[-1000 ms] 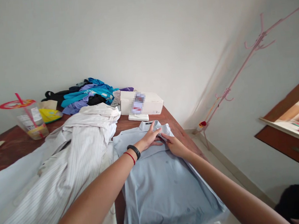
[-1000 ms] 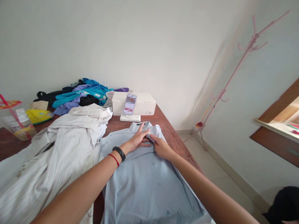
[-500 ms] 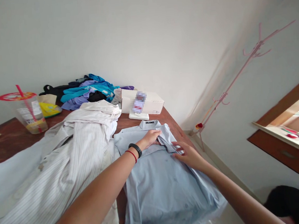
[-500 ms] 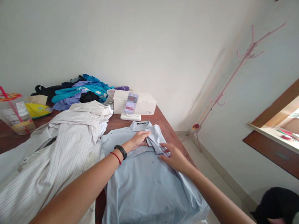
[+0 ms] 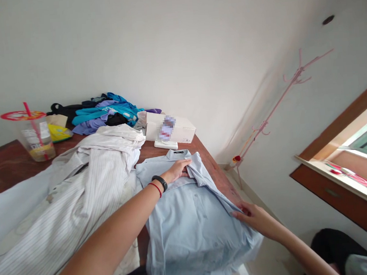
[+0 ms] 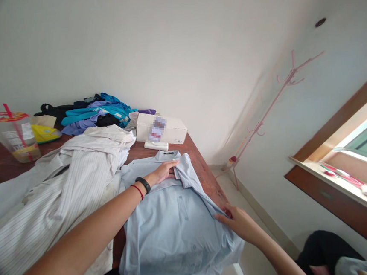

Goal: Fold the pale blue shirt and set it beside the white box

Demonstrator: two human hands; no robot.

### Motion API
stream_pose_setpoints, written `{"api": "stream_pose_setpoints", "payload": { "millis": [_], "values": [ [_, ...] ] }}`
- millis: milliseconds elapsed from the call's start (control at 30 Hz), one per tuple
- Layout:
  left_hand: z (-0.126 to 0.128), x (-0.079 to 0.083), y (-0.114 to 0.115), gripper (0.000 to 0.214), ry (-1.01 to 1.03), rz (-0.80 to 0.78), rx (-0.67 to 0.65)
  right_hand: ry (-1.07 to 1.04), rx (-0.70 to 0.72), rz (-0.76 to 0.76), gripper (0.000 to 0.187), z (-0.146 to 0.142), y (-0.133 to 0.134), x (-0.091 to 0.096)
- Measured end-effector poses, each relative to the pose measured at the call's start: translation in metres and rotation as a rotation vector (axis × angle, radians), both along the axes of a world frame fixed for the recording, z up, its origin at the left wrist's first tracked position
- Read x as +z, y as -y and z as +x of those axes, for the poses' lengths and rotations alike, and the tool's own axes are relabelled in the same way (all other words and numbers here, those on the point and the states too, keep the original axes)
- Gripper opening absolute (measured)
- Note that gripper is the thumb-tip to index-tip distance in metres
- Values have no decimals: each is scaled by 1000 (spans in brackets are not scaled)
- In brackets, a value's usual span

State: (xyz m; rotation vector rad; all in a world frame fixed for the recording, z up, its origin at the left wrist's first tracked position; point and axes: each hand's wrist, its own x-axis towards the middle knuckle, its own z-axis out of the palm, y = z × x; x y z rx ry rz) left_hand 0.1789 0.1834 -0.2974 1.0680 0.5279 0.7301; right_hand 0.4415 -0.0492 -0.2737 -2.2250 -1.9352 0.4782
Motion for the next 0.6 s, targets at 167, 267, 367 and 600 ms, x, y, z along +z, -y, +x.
{"api": "stream_pose_setpoints", "payload": {
  "millis": [167,267,367,600],
  "values": [
    [0,0,-1,30,17,-8,-7,-85,100,-82,50,4,12,13],
    [1,-2,-3,29,22,-18,-13,-129,145,-117,43,-5,28,28],
    [2,-4,-5,30,25,-25,-10,-174,196,-139,34,-29,48,41],
    [3,2,-8,29,-22,-36,49,-12,193,-304,29,-88,74,32]
  ]
}}
